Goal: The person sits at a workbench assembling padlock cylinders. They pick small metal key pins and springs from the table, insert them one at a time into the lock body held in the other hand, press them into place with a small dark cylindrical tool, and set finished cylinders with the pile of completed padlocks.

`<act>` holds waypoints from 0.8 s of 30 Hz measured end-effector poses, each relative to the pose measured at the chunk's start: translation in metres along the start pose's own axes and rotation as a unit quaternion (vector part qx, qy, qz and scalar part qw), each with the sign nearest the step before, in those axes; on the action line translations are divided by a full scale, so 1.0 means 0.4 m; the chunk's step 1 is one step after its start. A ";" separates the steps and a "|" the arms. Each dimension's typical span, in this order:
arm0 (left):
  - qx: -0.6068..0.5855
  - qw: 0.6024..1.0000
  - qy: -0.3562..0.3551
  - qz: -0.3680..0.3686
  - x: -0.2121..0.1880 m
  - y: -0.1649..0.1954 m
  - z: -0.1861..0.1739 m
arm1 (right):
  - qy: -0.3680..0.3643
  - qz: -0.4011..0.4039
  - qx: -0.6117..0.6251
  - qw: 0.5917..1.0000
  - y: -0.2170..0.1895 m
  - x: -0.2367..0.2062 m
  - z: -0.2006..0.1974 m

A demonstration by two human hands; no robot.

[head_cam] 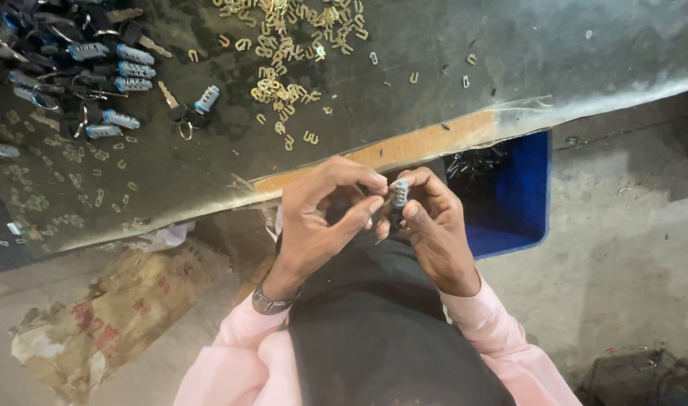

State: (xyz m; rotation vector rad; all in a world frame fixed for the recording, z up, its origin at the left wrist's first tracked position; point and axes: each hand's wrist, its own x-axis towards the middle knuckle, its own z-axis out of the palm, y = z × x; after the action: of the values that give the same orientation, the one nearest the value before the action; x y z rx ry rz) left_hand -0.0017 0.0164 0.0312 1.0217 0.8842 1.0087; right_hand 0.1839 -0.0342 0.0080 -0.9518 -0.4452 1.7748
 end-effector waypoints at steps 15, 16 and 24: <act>0.290 0.939 0.059 0.175 0.011 0.026 0.002 | 0.013 0.006 0.006 1.000 0.002 0.016 -0.004; 0.307 0.931 0.062 0.187 0.013 0.026 0.004 | 0.012 0.002 0.006 1.000 0.002 0.017 -0.004; 0.364 0.897 0.021 0.249 0.025 0.025 0.004 | 0.018 0.002 0.004 1.000 -0.001 0.017 0.000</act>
State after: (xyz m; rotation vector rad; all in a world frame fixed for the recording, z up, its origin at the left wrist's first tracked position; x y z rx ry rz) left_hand 0.0003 0.0274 0.0400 1.9423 1.0955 1.1427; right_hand 0.1832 -0.0280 0.0057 -0.9779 -0.4141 1.7593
